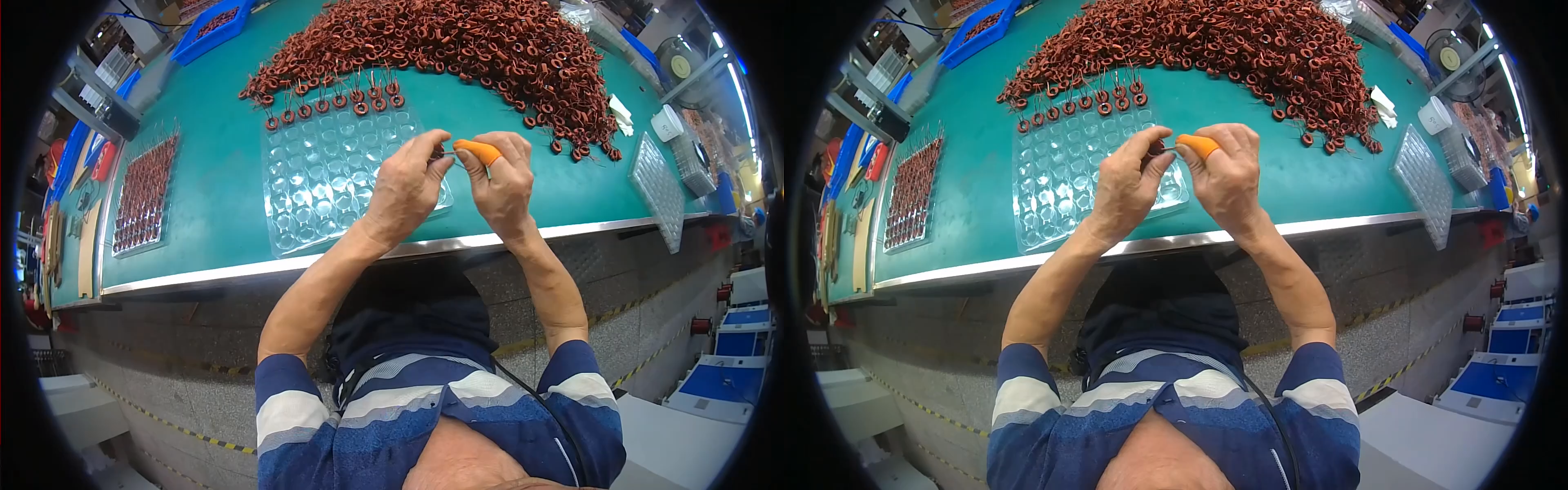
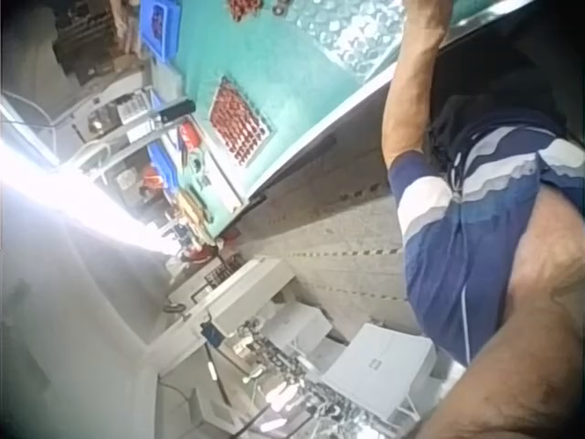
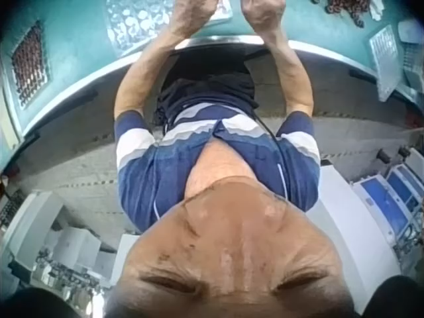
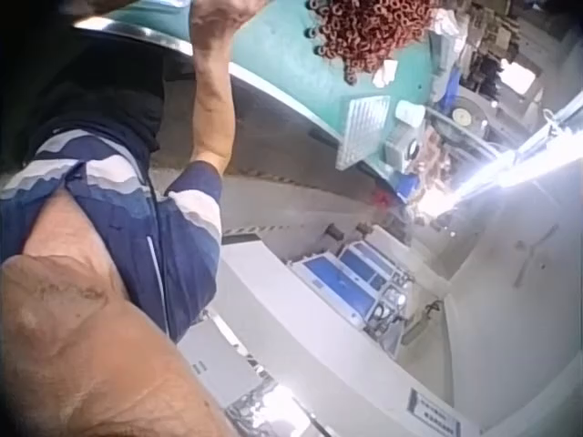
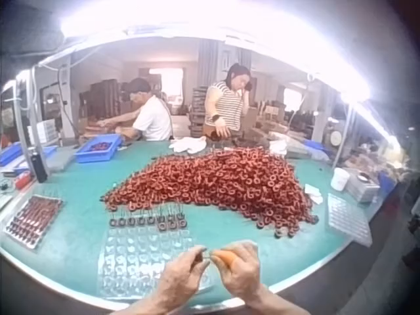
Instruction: Arranging copper inductor coils into a plastic blister tray on a manufacturing workbench.
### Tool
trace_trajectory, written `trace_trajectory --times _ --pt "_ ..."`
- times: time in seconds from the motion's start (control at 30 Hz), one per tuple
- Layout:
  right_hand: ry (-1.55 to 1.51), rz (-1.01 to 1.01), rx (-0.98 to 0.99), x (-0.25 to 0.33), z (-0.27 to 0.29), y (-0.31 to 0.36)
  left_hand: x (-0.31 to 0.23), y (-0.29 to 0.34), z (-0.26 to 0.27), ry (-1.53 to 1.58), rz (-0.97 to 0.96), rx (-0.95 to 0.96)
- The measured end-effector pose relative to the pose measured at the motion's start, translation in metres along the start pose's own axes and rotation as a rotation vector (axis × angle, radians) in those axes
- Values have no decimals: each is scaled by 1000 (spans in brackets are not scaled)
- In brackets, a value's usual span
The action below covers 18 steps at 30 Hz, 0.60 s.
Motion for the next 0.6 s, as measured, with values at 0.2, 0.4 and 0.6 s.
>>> trace_trajectory --times 0.2,0.4,0.6 --pt "-138 -241 28 -9 -13 -5 38 -7 -2 292 325 51" --pt "-465 -612 76 -38 -30 19 41 0 -14 708 425 169" --pt "-614 -806 99 -46 -64 30 62 6 -5 758 535 38"
Point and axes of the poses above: each hand's wrist, its own y-axis away from the middle knuckle, its own z-axis out of the back of the hand, x = y × z, the point moved 10 cm from there along -y, towards the middle knuckle, and after that the axes turned 3 degrees about -x, right-handed, at the moved point
